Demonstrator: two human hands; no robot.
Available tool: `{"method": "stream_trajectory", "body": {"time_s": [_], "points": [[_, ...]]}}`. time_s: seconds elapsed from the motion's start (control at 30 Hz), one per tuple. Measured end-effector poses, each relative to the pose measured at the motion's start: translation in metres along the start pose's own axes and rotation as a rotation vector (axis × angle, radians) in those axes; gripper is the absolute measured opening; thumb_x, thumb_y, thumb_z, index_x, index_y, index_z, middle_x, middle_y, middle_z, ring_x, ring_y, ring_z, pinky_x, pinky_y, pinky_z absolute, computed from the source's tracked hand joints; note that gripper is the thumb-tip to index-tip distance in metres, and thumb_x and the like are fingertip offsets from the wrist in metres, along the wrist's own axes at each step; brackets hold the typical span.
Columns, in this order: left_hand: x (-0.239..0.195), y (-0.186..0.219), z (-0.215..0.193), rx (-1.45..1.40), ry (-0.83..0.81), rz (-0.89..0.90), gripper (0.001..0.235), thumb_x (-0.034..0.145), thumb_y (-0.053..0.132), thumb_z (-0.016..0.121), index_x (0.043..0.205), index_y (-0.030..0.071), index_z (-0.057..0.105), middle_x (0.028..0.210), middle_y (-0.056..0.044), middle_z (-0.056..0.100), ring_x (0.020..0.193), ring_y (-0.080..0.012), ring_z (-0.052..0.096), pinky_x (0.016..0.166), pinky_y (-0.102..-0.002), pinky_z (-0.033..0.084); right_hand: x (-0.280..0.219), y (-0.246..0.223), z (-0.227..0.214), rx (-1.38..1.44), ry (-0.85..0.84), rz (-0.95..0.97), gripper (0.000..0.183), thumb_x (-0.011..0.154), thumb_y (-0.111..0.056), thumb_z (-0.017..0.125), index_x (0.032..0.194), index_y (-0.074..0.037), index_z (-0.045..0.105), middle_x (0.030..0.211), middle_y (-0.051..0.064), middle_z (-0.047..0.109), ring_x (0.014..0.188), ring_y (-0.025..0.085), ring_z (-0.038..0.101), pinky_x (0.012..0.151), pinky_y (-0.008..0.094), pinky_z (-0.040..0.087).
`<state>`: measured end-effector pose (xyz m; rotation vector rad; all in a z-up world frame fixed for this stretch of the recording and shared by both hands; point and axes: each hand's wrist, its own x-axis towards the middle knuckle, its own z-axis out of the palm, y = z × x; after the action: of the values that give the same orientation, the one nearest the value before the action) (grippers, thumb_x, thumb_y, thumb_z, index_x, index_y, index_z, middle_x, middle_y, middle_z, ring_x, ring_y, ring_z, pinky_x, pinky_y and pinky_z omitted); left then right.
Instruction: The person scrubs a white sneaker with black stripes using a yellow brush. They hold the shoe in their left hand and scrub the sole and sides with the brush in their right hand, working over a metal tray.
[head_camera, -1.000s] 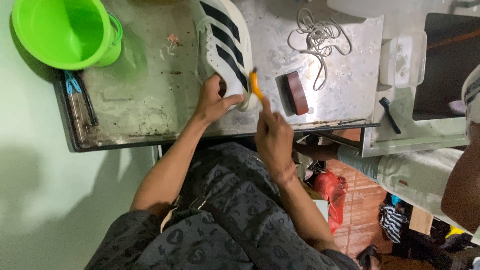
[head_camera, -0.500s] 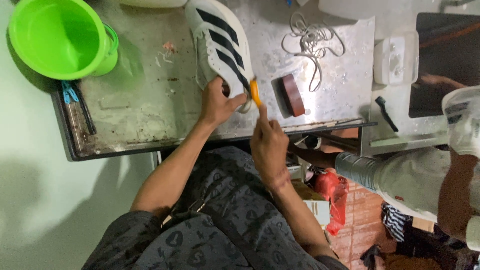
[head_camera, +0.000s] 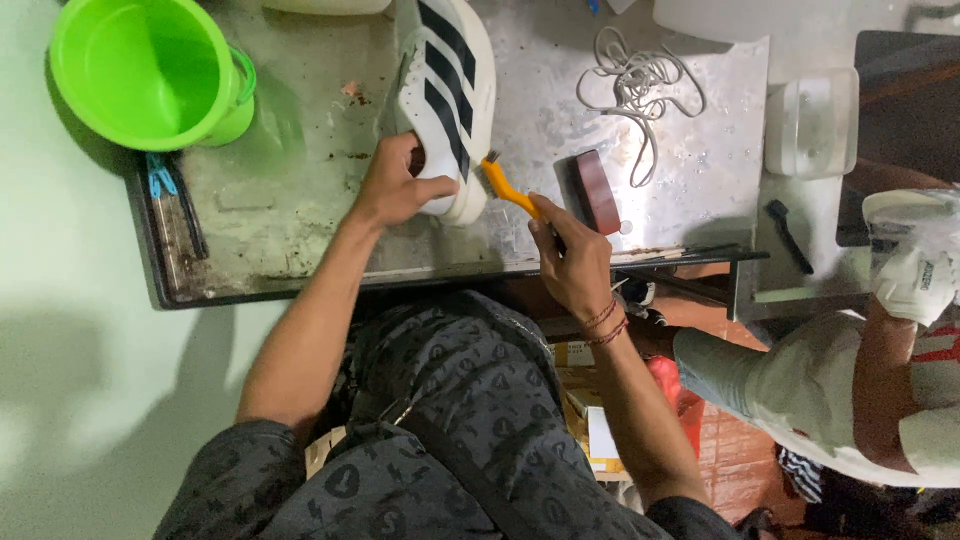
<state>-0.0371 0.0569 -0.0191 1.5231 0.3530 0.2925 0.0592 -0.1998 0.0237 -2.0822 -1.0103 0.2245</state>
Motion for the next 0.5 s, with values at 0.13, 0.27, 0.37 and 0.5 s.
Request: {"method": "stream_trajectory", "body": {"time_s": [0.13,0.27,0.37,0.5], "points": [[-0.003,0.004,-0.007,0.007,-0.013,0.03,0.012,0.085,0.006,0.08,0.08,0.006,0.069,0.075,-0.001,0.067,0.074,-0.0127,0.057,0.068,-0.032,0.05,0.014,0.017,0.005,0.032,-0.099,-0.089,0.031,0.096,-0.007,0.071,0.127,-0.011,0.073,0.1,0.015,0.076,0.092,0.038,0.074,0.078,0.042,0.059],[-0.005,0.008,-0.007,0.0,0.066,0.011,0.014,0.091,0.01,0.075,0.079,0.007,0.07,0.076,0.002,0.065,0.073,-0.0101,0.055,0.065,-0.028,0.048,-0.002,-0.007,0.005,-0.258,-0.072,-0.183,0.028,0.1,-0.014,0.066,0.127,-0.014,0.074,0.079,0.011,0.068,0.066,0.034,0.069,0.056,0.042,0.052],[-0.003,0.005,-0.002,0.015,0.104,0.043,0.015,0.092,0.011,0.073,0.078,0.005,0.071,0.073,0.001,0.066,0.073,-0.0093,0.054,0.063,-0.027,0.047,0.009,-0.018,0.013,-0.377,0.003,-0.203,0.028,0.101,-0.011,0.062,0.127,-0.01,0.073,0.074,0.013,0.066,0.056,0.036,0.065,0.05,0.046,0.049],[-0.003,0.013,-0.003,0.025,0.094,0.07,0.017,0.092,0.01,0.073,0.076,0.006,0.069,0.073,0.001,0.063,0.07,-0.0106,0.053,0.062,-0.028,0.045,0.027,-0.01,0.025,-0.324,0.1,-0.237,0.028,0.102,-0.005,0.058,0.126,-0.004,0.072,0.073,0.016,0.067,0.053,0.034,0.064,0.047,0.041,0.046]]}}
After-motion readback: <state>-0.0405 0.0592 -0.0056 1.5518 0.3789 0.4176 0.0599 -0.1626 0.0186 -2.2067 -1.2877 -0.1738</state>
